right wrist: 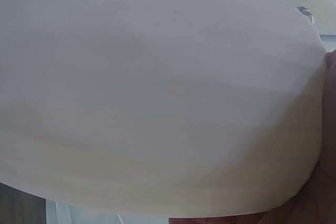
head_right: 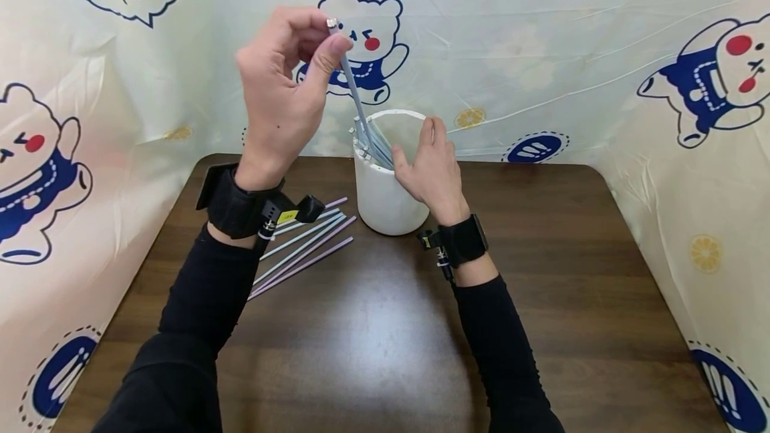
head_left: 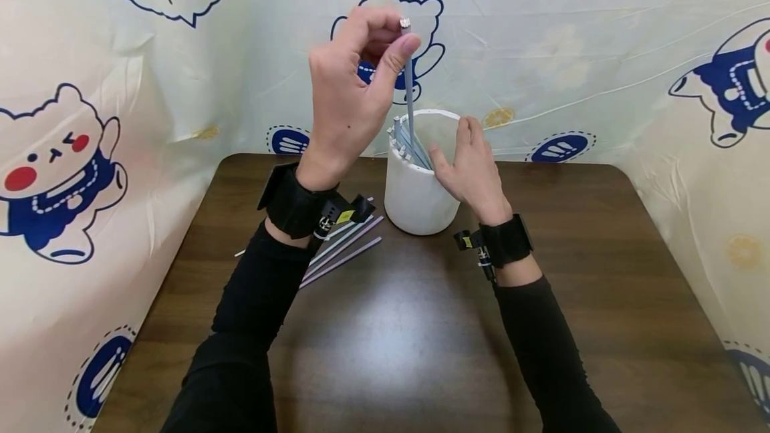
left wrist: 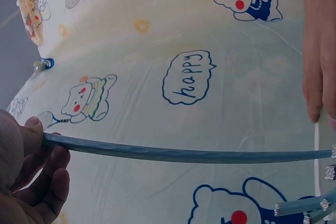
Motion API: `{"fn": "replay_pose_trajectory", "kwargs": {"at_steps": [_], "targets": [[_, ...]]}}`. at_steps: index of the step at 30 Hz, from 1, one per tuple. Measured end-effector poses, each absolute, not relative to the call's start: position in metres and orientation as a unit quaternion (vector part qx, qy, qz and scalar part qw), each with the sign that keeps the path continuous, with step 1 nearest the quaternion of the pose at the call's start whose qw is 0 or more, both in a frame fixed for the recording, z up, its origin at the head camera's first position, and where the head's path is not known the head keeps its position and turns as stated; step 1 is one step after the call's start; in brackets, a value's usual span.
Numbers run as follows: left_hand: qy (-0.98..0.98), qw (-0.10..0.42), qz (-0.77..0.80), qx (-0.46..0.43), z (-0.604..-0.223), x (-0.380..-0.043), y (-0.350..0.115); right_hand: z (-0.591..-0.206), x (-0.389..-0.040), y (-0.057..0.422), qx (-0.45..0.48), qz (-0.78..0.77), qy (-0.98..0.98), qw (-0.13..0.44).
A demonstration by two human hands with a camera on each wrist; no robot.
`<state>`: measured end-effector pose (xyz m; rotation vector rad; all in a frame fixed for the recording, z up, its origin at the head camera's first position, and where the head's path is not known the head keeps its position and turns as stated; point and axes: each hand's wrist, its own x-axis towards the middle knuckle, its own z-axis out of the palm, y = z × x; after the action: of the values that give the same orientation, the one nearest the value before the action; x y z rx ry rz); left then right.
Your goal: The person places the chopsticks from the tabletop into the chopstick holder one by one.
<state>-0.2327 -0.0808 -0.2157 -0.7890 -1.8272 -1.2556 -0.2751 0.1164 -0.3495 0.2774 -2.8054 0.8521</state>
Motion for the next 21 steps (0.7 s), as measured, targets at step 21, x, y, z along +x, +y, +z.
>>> {"fn": "replay_pose_trajectory", "kwargs": {"at_steps": [21], "targets": [[-0.753, 0.325, -0.509, -0.261, -0.262, -0.258, -0.082, -0.351, -0.275, 0.115, 0.09, 0.286, -0.949, 0.096]]}}
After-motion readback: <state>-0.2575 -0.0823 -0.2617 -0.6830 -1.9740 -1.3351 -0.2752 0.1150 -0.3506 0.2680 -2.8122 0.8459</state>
